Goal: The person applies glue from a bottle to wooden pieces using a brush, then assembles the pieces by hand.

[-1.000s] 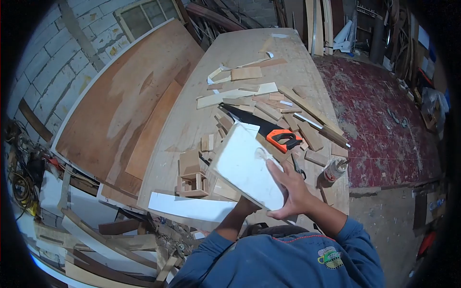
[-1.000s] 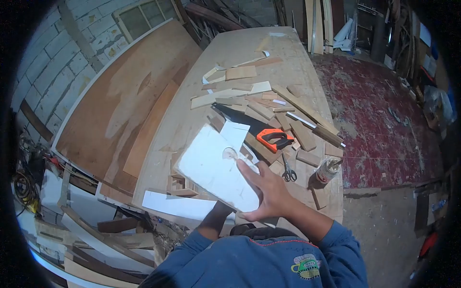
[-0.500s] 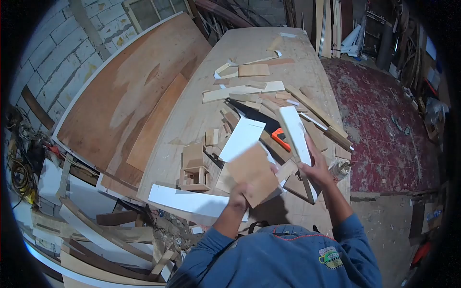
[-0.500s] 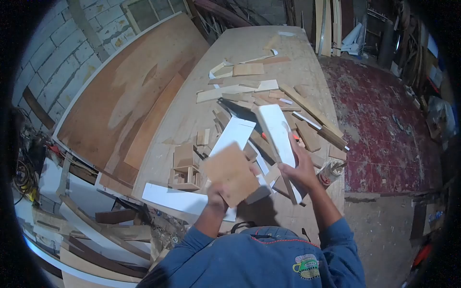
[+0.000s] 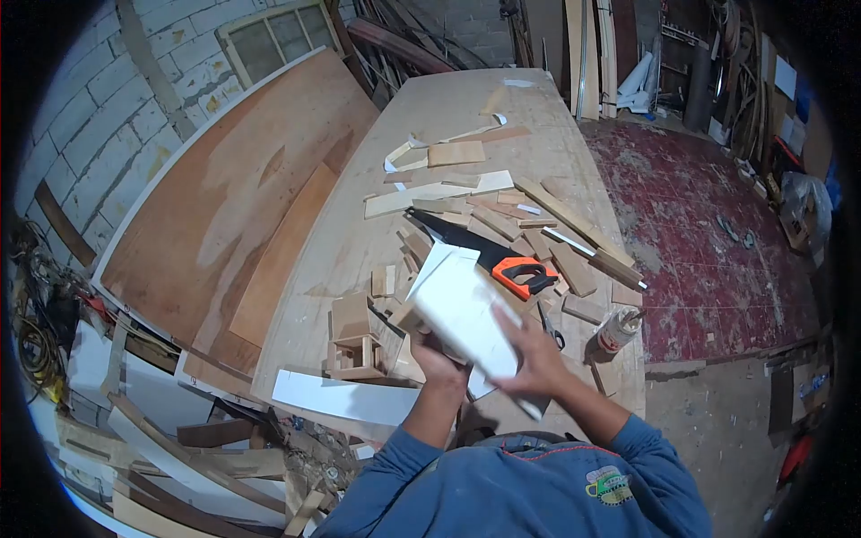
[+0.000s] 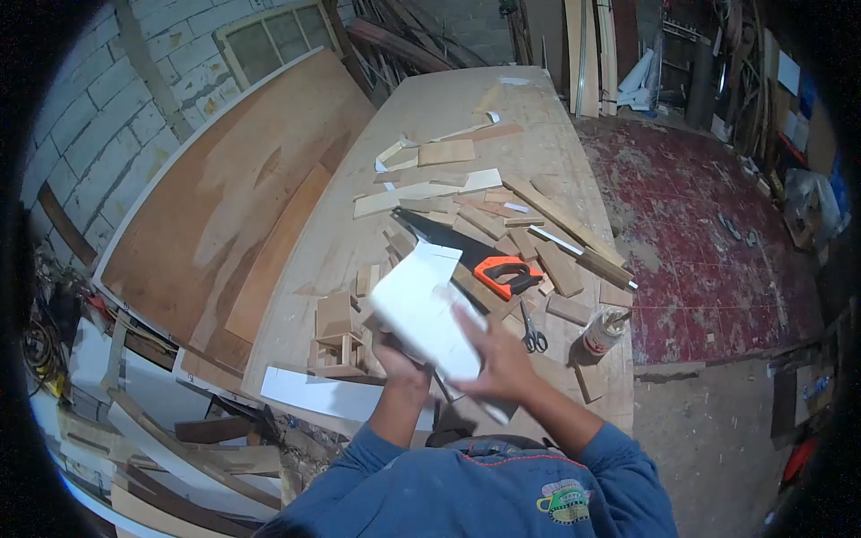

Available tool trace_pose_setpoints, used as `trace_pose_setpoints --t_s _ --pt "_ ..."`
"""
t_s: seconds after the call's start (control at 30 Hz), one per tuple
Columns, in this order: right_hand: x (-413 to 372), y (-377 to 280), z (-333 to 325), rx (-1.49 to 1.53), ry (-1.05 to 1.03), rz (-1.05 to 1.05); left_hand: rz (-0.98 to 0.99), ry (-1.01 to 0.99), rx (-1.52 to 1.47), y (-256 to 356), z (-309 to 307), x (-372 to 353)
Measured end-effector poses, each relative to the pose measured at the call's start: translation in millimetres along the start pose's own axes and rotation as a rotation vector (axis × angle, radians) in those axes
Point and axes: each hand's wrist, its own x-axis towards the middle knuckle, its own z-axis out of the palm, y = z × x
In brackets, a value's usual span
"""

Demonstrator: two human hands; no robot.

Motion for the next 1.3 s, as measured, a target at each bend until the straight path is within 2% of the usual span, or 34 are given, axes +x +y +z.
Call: trace_pose_setpoints --t_s 0.07,0.1,0.13,0.2,0.27,0.33,0.4,0.43,0.47,0.5,0.53,0.6,0.63,0.67,0.73,0.77,0.8,0.87,0.9,0.93,1.0,1.03,1.1,1.13,1.2,1.23,1.27,1.3 --pt "19 15 -5 0.025 0.123 0.155 -0.043 -0.056 -0.044 -5 -24 10" --pt "20 10 -8 0.001 0.085 0.206 -0.037 0.018 0.041 -5 -28 13" --pt "18 -6 -10 -0.001 0.09 0.203 -0.036 0.011 0.04 -6 -34 20" --pt "9 -31 -11 0.064 -0.127 0.024 0.021 -0.13 0.007 -10 -51 35" --pt "16 -18 -15 0.057 -0.161 0.022 0.045 -0.082 0.014 0 -11 8" --pt "36 4 -19 -0.044 0.013 0.151 0.081 -0.043 -0.011 1 -1 1" --pt "34 -5 -20 0.053 0.005 0.227 0.07 -0.039 0.017 0 -7 6" --pt "27 -20 -14 0.059 -0.051 0.11 0.079 -0.103 0.096 -1 -23 19" --pt "21 -33 -11 0.065 -0.115 -0.003 0.086 -0.159 0.175 6 -3 15" --pt "19 -42 -13 0.05 -0.052 -0.133 -0.126 -0.282 -0.053 10 13 -1" --pt "21 -38 -13 0.055 -0.051 -0.128 -0.13 -0.28 -0.049 9 14 2" --pt "36 -15 -19 -0.034 0.024 0.021 0.001 0.003 -0.057 7 11 6" --pt "45 -3 -27 0.035 -0.012 0.192 0.076 -0.078 0.005 5 13 0" --pt "46 -1 -28 0.069 0.017 0.237 0.026 -0.012 0.028 5 9 2" --pt "32 -13 -15 -0.047 0.046 -0.058 0.08 0.045 0.09 4 19 7" --pt "20 -39 -18 0.023 -0.063 -0.039 0.019 -0.44 -0.008 8 15 4" --pt "16 -39 -14 0.058 -0.022 -0.096 -0.018 -0.448 -0.017 6 13 5" --pt "22 -18 -13 0.015 0.0 -0.039 0.183 -0.122 0.217 2 10 8" --pt "29 2 -15 -0.075 0.073 0.057 0.071 -0.051 0.004 5 14 7" --pt "36 23 -22 0.025 0.074 0.232 -0.005 -0.304 -0.066 8 2 9" --pt "36 54 -29 -0.074 0.214 0.279 -0.123 -0.368 -0.228 17 14 4" --pt "35 62 -27 -0.075 0.218 0.274 -0.12 -0.373 -0.228 20 19 5" --pt "25 68 -16 0.166 0.352 0.087 -0.164 -0.117 -0.291 23 25 6" --pt "20 56 -19 0.14 0.314 0.087 -0.163 -0.12 -0.293 20 13 13" --pt "13 40 -15 0.161 0.346 0.025 -0.303 -0.206 -0.477 10 -21 34" --pt "13 35 -13 0.172 0.369 0.002 -0.343 0.008 -0.395 10 -3 29" --pt "13 31 -14 0.172 0.375 0.009 -0.351 0.008 -0.39 5 -7 30" --pt "13 26 -18 0.165 0.368 0.021 -0.434 -0.145 -0.472 0 -16 32"
